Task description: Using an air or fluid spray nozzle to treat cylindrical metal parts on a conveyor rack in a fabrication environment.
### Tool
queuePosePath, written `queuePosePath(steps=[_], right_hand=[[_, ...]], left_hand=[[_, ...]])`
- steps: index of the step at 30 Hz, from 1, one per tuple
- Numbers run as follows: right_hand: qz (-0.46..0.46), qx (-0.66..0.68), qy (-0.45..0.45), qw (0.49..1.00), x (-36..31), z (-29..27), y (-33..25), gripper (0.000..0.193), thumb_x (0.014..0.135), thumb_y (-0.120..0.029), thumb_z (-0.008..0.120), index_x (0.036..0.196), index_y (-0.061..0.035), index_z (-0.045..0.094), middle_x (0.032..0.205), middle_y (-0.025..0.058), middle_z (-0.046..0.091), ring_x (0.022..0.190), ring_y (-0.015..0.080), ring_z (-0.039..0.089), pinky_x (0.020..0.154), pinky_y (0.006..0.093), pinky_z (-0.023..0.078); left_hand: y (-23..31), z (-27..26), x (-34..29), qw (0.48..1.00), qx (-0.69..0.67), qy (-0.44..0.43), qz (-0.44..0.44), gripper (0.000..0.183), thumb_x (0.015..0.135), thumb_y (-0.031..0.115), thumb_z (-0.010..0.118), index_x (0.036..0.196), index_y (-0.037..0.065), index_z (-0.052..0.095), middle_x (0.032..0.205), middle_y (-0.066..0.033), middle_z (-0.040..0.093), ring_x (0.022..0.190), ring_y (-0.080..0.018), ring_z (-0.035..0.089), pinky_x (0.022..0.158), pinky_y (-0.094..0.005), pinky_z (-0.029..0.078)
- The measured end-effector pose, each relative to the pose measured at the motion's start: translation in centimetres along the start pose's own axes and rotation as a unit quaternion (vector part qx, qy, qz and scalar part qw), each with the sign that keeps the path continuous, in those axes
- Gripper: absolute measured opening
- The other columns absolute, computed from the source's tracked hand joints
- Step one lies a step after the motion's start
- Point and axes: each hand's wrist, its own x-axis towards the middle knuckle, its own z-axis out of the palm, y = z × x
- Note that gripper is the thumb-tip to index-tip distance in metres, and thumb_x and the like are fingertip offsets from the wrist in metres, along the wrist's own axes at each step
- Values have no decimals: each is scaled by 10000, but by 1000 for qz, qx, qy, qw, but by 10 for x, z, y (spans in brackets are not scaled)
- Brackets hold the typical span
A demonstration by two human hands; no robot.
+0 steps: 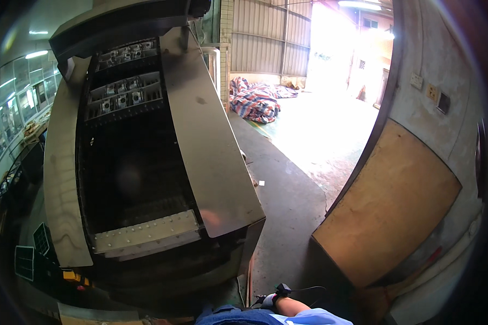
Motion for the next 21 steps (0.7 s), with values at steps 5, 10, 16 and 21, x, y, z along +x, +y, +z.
queuePosePath(steps=[5,10,16,21], right_hand=[[-18,81,19,996,-39,0,-21,672,822,-358,725,1438,-163,542,1393,108,594,1185,215,595,953,408,491],[-26,115,11,993,-24,2,-15,668,822,-365,727,1434,-165,547,1390,104,597,1184,214,594,954,407,489],[-33,140,6,990,-24,1,-17,664,823,-373,730,1428,-167,554,1387,99,599,1182,212,593,954,406,487],[-34,157,9,987,-31,-1,-19,660,823,-380,732,1424,-168,559,1384,94,602,1181,211,592,955,404,485]], left_hand=[[-33,96,74,996,-2,88,3,879,952,715,367,1541,64,312,1594,-252,286,1492,-435,218,1200,-582,136],[-27,75,52,981,-23,191,34,814,917,723,474,1351,41,573,1319,-271,578,1230,-473,530,1083,-580,374],[-21,43,35,988,-4,144,47,863,910,768,394,1410,78,527,1364,-269,537,1288,-460,483,1099,-591,342],[-14,21,22,993,23,107,50,875,917,774,350,1405,68,522,1366,-286,523,1279,-460,487,1081,-598,345]])
